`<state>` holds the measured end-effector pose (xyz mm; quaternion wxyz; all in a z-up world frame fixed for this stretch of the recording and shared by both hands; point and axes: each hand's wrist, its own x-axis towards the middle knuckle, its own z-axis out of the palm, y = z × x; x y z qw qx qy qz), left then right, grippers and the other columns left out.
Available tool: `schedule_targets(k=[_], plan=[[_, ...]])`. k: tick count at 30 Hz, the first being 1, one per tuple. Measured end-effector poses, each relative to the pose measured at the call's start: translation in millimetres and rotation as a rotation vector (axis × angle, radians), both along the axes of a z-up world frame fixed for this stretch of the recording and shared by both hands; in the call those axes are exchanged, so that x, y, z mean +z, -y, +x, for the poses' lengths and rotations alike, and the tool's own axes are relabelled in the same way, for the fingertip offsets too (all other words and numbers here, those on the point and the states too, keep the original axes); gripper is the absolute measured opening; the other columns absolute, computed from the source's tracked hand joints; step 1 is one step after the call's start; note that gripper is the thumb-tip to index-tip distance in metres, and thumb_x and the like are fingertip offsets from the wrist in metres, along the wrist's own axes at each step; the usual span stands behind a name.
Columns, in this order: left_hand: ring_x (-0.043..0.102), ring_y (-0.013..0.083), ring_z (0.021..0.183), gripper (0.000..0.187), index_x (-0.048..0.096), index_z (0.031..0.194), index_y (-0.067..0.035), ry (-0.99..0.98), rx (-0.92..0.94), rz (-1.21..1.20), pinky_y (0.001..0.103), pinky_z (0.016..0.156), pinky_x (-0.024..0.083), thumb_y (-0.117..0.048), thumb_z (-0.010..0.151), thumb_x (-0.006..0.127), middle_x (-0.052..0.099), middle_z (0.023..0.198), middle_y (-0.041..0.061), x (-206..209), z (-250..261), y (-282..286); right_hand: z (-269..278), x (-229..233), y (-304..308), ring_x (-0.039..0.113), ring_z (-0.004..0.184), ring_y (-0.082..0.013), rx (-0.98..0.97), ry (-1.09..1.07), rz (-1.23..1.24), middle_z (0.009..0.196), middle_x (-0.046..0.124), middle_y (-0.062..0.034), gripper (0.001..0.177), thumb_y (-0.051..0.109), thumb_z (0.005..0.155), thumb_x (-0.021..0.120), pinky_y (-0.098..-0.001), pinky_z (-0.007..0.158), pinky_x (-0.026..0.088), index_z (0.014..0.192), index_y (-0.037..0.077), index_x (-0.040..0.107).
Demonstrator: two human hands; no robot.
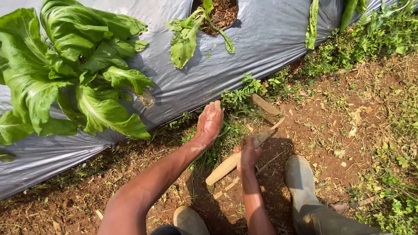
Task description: The person uses a hand hoe to remove weeds growing along the edge of a plastic mulch sheet in a garden. They repeatedly scrape the soil to uproot the weeds and gather the removed plants with their left hand.
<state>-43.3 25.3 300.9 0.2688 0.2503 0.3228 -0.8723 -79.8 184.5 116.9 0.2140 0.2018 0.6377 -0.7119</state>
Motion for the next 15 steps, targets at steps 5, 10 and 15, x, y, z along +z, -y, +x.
schedule_targets(k=[5,10,15], plan=[[0.061,0.0204,0.054,0.031,0.066,0.088,-0.008,1.271,-1.321,-1.924,0.036,0.057,0.05,-0.026,0.105,0.047,0.067,0.067,0.01,-83,-3,4,22,80,24,0.05,0.045,-0.0103,0.248,0.164,0.076,0.058,0.051,0.0015,0.018,0.018,0.089,0.064,-0.027,0.043,0.048,0.098,0.004,0.057],[0.067,0.027,0.059,0.034,0.065,0.088,-0.005,1.284,-1.124,-2.075,0.04,0.057,0.056,-0.024,0.106,0.043,0.069,0.07,0.016,-121,9,-4,14,24,14,0.052,0.046,-0.0103,0.048,0.152,-0.029,0.06,0.052,0.0019,0.029,0.022,0.089,0.067,-0.0282,0.045,0.05,0.109,0.004,0.056],[0.068,0.0281,0.061,0.032,0.066,0.092,-0.004,1.274,-1.105,-2.095,0.041,0.058,0.057,-0.023,0.105,0.045,0.07,0.073,0.017,-101,0,-14,20,49,21,0.051,0.051,-0.0135,0.27,0.267,0.052,0.065,0.05,0.0,0.071,0.021,0.089,0.066,-0.0326,0.052,0.052,0.143,-0.007,0.03]])
